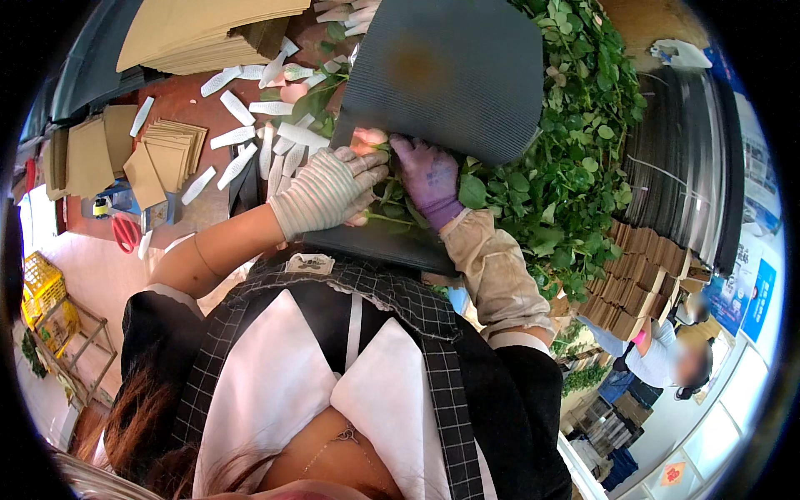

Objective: The person sorts roses by aligning them in a black guide and placing protective mesh sleeves over the flower heads.

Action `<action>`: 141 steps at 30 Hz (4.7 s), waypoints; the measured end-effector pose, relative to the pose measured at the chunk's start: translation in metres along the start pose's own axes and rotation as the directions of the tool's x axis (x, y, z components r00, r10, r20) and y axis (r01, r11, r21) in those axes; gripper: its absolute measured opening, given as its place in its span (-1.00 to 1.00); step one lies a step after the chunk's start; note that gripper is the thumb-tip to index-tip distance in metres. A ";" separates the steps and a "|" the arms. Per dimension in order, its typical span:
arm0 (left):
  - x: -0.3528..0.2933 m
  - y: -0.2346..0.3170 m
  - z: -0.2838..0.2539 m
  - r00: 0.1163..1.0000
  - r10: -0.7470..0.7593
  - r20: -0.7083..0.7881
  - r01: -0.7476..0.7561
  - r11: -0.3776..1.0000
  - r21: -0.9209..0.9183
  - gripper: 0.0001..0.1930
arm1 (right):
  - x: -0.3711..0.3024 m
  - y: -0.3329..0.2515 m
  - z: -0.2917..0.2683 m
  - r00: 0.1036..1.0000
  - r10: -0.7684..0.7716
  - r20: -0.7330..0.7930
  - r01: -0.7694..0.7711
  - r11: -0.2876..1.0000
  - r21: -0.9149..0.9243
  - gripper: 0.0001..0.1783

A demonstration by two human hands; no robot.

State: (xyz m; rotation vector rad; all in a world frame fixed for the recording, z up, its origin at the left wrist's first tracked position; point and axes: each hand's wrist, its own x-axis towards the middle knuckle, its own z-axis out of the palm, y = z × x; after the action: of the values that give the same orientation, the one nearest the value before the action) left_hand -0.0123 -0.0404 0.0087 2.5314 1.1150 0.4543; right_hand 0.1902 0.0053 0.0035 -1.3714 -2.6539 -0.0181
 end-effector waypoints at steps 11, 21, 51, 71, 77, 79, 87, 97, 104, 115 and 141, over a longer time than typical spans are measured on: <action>0.012 -0.013 -0.007 0.998 0.060 -0.033 -0.062 0.995 -0.079 -0.51 | -0.001 -0.003 -0.008 0.985 -0.103 0.138 0.118 0.988 -0.100 -0.42; 0.004 -0.024 -0.022 0.999 0.003 -0.036 -0.009 0.989 -0.151 -0.64 | -0.005 -0.010 -0.037 0.940 -0.230 0.252 0.196 0.969 0.152 -0.51; 0.003 -0.014 -0.016 0.932 -0.221 0.287 0.277 0.946 -0.170 -0.55 | 0.026 -0.014 -0.015 0.960 0.070 0.270 -0.025 0.986 -0.165 -0.80; 0.051 -0.092 -0.067 0.757 -0.378 -0.532 0.018 0.827 -0.562 -0.67 | 0.009 -0.013 -0.088 0.970 -0.170 0.176 0.089 0.915 0.394 -0.66; 0.035 -0.039 -0.131 0.703 0.127 -0.700 -0.494 0.795 -0.353 -0.49 | -0.060 0.057 -0.165 0.780 0.550 -0.298 -0.404 0.806 0.432 -0.67; 0.002 -0.029 -0.120 0.740 0.308 -0.598 -0.618 0.663 -0.423 -0.45 | -0.098 0.140 -0.201 0.589 0.713 -0.380 -0.194 0.581 0.791 -0.51; -0.021 -0.057 -0.014 0.905 0.425 0.034 -0.423 0.905 -0.049 -0.42 | 0.009 -0.020 -0.096 0.853 -0.342 0.395 -0.055 0.692 0.719 -0.33; -0.171 -0.083 -0.058 0.414 -0.744 -0.524 0.808 0.566 -0.165 -0.38 | -0.018 -0.032 -0.016 0.867 -0.412 0.280 0.351 0.904 0.243 -0.27; -0.165 -0.119 -0.111 0.034 -0.995 -0.092 0.990 0.021 0.142 -0.13 | -0.008 -0.036 -0.058 0.860 -0.233 0.453 0.187 0.972 0.146 -0.27; -0.211 -0.210 -0.129 0.032 -0.982 0.188 0.930 0.098 0.354 -0.47 | -0.014 -0.037 -0.060 0.895 -0.209 0.395 0.137 0.970 0.202 -0.34; -0.014 -0.037 -0.003 0.755 -0.640 -0.145 0.445 0.661 -0.604 -0.52 | -0.025 -0.030 -0.055 0.949 -0.149 0.279 0.075 0.963 0.259 -0.31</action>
State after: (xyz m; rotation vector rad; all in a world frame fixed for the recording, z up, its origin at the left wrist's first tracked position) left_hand -0.0467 -0.0270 -0.0063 1.5396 1.5479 0.9120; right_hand 0.1878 -0.0368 0.0564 -1.2228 -2.8477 0.5259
